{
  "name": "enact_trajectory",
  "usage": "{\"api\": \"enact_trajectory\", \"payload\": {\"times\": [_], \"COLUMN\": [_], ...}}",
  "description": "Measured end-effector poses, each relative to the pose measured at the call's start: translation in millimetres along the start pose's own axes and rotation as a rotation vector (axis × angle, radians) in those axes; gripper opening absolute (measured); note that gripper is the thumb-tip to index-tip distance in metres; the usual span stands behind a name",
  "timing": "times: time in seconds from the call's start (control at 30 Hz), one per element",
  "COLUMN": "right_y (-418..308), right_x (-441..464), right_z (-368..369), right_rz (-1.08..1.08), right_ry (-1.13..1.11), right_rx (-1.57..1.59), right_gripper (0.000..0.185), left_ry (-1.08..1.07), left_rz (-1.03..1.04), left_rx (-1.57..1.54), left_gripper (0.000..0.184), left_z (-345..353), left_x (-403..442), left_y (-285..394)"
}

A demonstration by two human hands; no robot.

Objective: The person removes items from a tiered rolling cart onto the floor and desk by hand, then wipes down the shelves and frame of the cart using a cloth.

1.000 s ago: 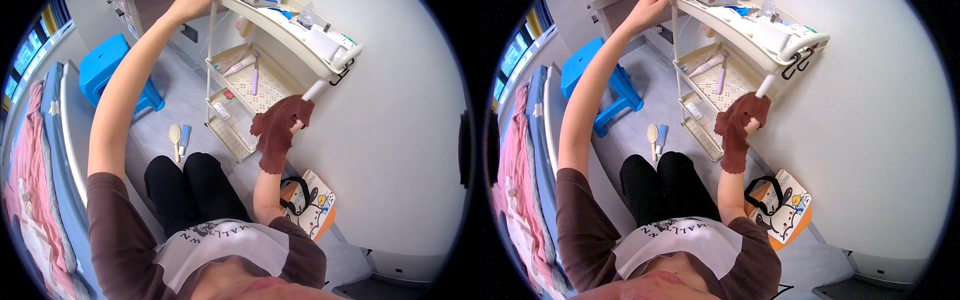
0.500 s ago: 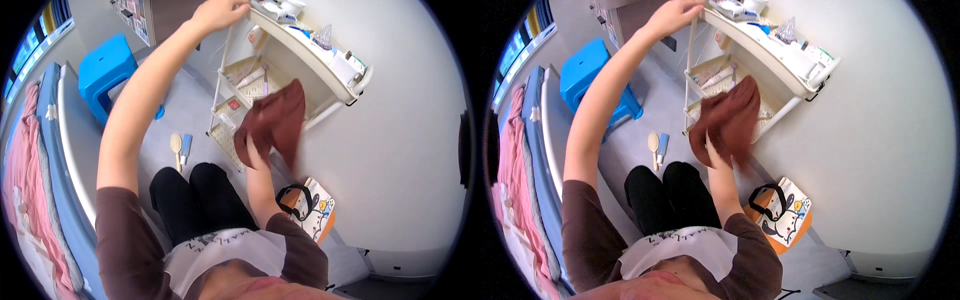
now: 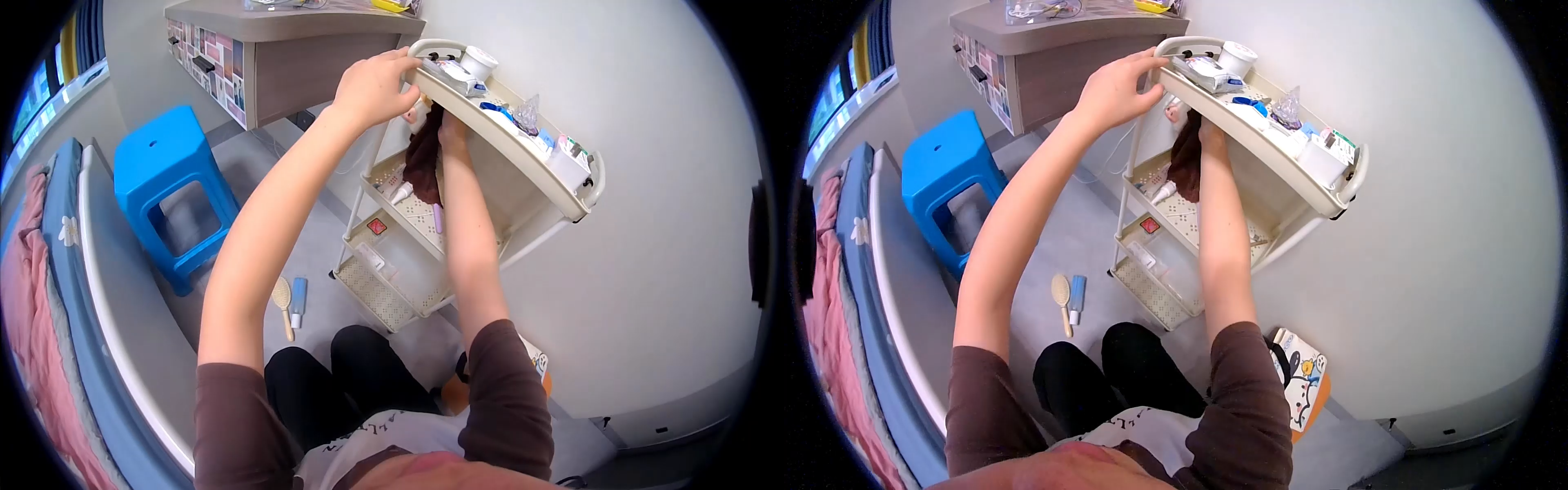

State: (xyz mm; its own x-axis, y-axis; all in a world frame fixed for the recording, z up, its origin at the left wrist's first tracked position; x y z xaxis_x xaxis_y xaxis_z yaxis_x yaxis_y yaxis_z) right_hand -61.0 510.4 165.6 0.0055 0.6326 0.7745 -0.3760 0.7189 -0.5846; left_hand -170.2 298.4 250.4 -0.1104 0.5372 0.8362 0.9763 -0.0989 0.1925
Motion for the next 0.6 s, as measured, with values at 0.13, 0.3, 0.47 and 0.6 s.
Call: {"api": "enact_trajectory", "payload": {"times": [0.13,0.3,0.47,0.6], "right_y": [-1,1,34,129], "right_x": [17,17,6,-28], "right_z": [21,34,23,-6], "right_rz": [-0.294,-0.542,-0.267,0.361], "right_ry": [-0.228,-0.380,-0.433,-0.580], "right_rx": [-0.335,-0.473,-0.540,-0.564], "right_gripper": [0.045,0.048,0.043,0.033], "left_ry": [0.026,0.040,0.023,-0.022], "left_rz": [0.016,0.046,0.035,0.024], "left_rx": [0.006,0.018,0.025,0.018], "left_gripper": [0.034,0.034,0.034,0.036], "left_z": [-3,-2,-3,-1], "left_x": [-2,0,-3,-2], "left_y": [2,2,4,5]}}
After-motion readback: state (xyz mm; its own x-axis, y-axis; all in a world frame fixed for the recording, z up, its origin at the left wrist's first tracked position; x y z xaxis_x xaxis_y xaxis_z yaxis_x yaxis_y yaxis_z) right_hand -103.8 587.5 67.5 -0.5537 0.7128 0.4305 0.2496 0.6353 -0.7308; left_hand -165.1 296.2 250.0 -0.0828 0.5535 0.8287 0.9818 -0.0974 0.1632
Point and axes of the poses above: each hand's wrist, its own x-axis towards the middle knuckle, its own z-axis out of the palm, y = z × x, the point moved 10 cm from there along x, towards the middle knuckle, and after that the axes turned 6 degrees about x, right-handed, at the moved point
